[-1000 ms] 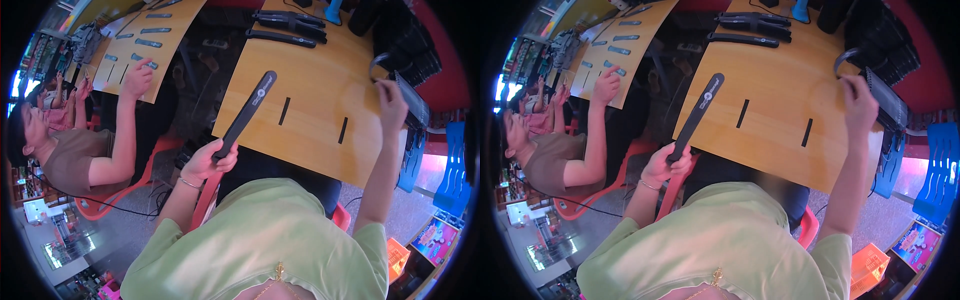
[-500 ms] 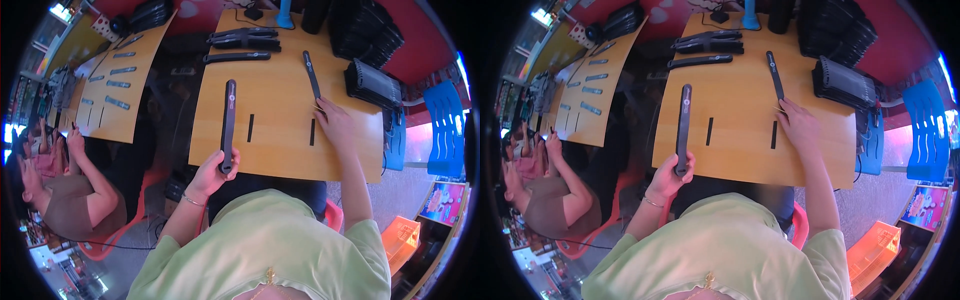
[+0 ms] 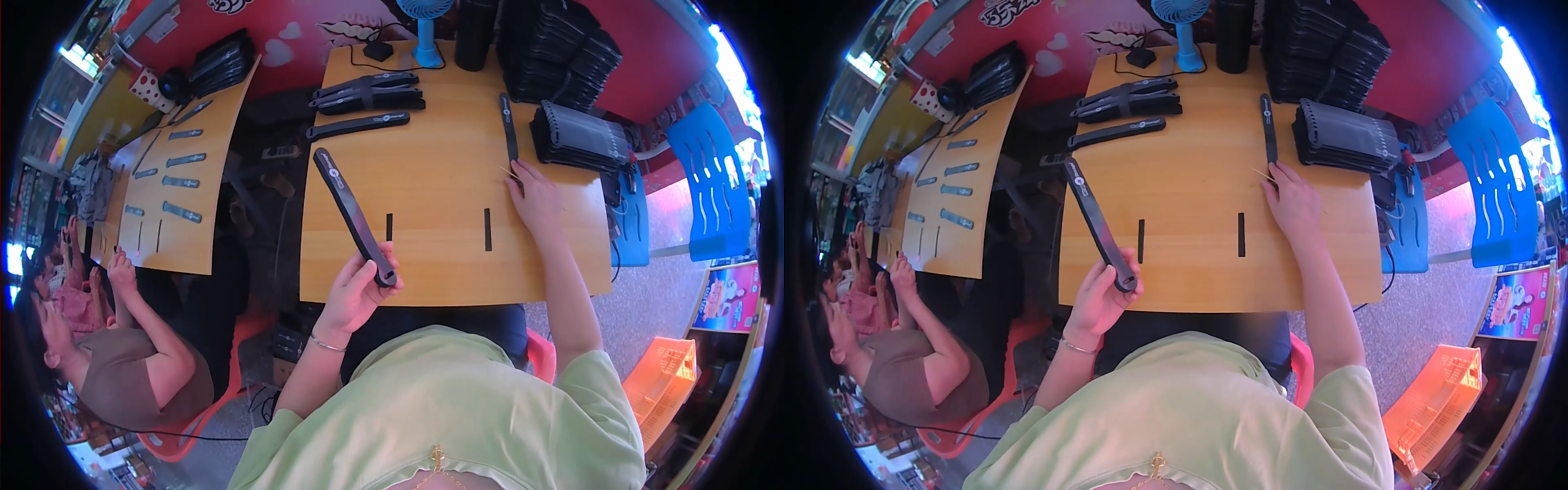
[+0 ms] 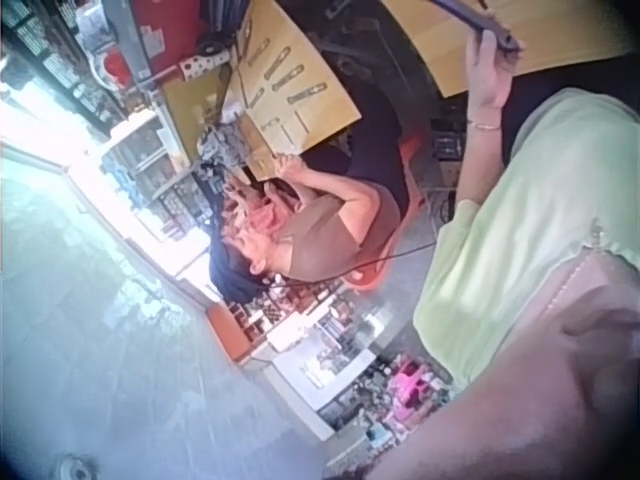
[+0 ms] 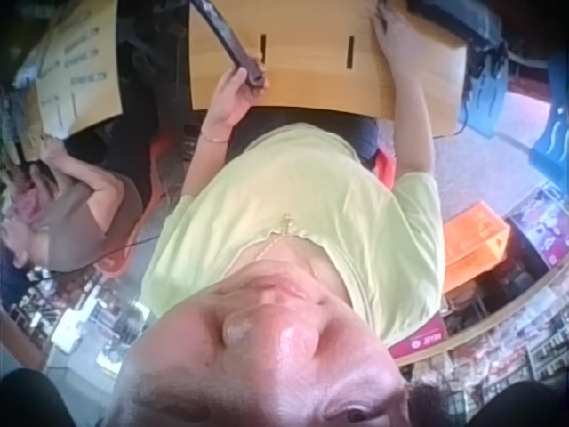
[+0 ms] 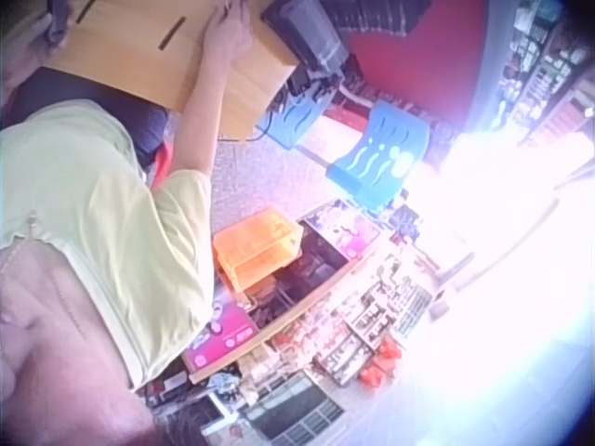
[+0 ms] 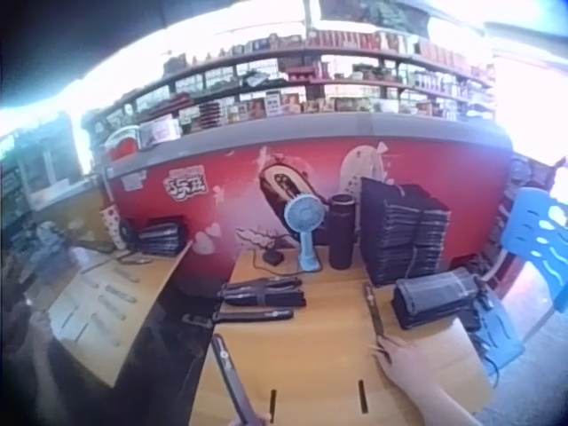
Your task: The recorder is assembling plastic straps or handles by inserting small pins into specific holes on each strap.
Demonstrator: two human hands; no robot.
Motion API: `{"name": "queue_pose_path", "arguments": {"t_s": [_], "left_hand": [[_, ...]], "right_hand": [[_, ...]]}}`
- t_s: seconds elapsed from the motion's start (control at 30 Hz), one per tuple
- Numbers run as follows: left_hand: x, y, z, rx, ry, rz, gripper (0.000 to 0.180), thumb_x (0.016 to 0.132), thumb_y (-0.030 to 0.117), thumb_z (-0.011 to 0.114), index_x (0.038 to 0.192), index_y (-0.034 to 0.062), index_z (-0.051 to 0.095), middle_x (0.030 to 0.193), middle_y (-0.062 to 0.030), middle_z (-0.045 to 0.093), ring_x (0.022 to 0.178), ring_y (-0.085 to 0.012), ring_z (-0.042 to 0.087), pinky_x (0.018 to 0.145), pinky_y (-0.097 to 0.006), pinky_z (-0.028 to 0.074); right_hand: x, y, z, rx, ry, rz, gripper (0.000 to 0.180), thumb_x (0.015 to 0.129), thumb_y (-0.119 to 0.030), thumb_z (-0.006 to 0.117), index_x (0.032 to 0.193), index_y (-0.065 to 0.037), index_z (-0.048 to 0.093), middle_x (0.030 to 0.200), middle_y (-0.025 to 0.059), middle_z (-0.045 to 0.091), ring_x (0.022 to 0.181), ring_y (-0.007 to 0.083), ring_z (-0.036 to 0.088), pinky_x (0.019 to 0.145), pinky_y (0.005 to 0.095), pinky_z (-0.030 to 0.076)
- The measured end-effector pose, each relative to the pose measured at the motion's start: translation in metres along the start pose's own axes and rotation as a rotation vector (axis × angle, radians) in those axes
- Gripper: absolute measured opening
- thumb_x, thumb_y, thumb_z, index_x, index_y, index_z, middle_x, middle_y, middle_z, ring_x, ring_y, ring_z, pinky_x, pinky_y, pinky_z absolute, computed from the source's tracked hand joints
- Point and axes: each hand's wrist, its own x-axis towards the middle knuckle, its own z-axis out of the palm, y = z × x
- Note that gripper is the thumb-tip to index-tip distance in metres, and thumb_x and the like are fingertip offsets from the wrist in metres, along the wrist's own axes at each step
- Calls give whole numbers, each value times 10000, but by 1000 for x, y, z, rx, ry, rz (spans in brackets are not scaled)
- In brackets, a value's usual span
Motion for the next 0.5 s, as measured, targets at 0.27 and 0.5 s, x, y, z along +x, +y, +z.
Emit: {"name": "queue_pose_path", "arguments": {"t_s": [0.27,0.5], "left_hand": [[10,1,11,-9,-6,27,336,950,145,467,1254,6,429,1059,-109,553,885,-227,615,747,-292,527],[19,1,22,-3,-27,103,326,940,52,460,1263,25,418,1106,-113,549,1005,-276,603,881,-349,511]], "right_hand": [[-9,6,-11,48,-27,41,322,822,-274,634,1102,-113,630,1128,20,612,851,236,633,743,320,496],[-13,-45,-42,154,118,-58,267,874,-237,572,1102,-110,630,993,47,633,765,265,626,710,331,482]]}}
